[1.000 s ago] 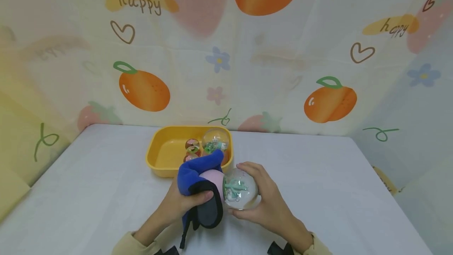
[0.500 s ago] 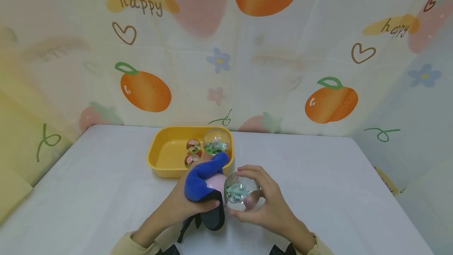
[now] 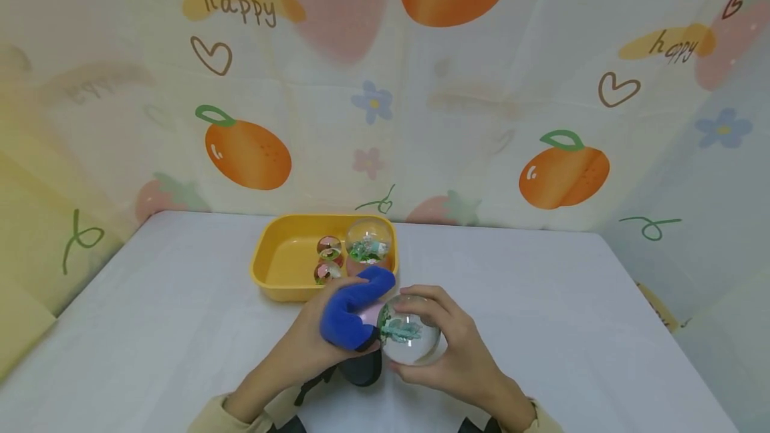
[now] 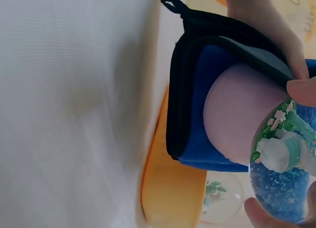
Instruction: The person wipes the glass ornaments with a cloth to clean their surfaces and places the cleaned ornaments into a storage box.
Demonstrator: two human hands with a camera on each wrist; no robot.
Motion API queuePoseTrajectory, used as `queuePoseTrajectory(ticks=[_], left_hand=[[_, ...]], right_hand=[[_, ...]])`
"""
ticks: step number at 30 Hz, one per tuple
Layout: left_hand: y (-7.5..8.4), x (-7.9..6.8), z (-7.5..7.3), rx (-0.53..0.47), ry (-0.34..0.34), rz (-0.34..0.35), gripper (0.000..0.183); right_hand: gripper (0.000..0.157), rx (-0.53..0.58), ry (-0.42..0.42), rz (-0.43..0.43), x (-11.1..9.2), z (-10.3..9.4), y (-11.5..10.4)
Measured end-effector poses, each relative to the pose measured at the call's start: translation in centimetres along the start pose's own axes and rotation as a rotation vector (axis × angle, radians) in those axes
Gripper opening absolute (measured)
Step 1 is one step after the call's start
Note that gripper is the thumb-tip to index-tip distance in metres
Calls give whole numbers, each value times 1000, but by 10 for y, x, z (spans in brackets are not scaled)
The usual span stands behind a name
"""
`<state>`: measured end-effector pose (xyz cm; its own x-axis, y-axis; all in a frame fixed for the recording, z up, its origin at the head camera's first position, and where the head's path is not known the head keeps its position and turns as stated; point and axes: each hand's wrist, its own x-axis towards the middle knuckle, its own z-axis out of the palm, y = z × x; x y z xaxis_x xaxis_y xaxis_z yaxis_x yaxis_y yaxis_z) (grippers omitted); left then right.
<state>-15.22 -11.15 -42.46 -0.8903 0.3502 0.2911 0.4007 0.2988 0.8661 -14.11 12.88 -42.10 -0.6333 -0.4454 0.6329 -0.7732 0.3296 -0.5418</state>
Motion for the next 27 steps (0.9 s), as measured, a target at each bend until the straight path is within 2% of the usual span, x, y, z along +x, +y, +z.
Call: queuePoseTrajectory(ticks=[2,4,6,9,12,16,19,24,27], left_hand=[[1,1,-1,-7,20,19,67],[1,2,-3,-22,29,9,62],[2,2,-4,-32,29,-44,63],[4,3,-6,-66,-18,-136,72],[5,1,-10,-100,-96,-176,81],[4,-1,-14,-105,-154,-153,88],[2,0,-15,-121,-143,-131,90],[-4,2,-14,-204,-152,-110,82],[-5,2,-14,-196,-133,-101,75]], right_hand=[[73,-9,7,-11,1,0,0],[73,-16,10,-19,1,0,-1],[73,-20,12,-17,1,1,-1],[74,-15,20,-7,0,2,-2],[75,-20,37,9,-1,2,-2],[76,-35,53,6,0,0,-2],[76,-36,55,-27,0,-1,-2],[75,-26,61,-118,1,-4,-2],[76,-20,65,-139,1,-5,-2]])
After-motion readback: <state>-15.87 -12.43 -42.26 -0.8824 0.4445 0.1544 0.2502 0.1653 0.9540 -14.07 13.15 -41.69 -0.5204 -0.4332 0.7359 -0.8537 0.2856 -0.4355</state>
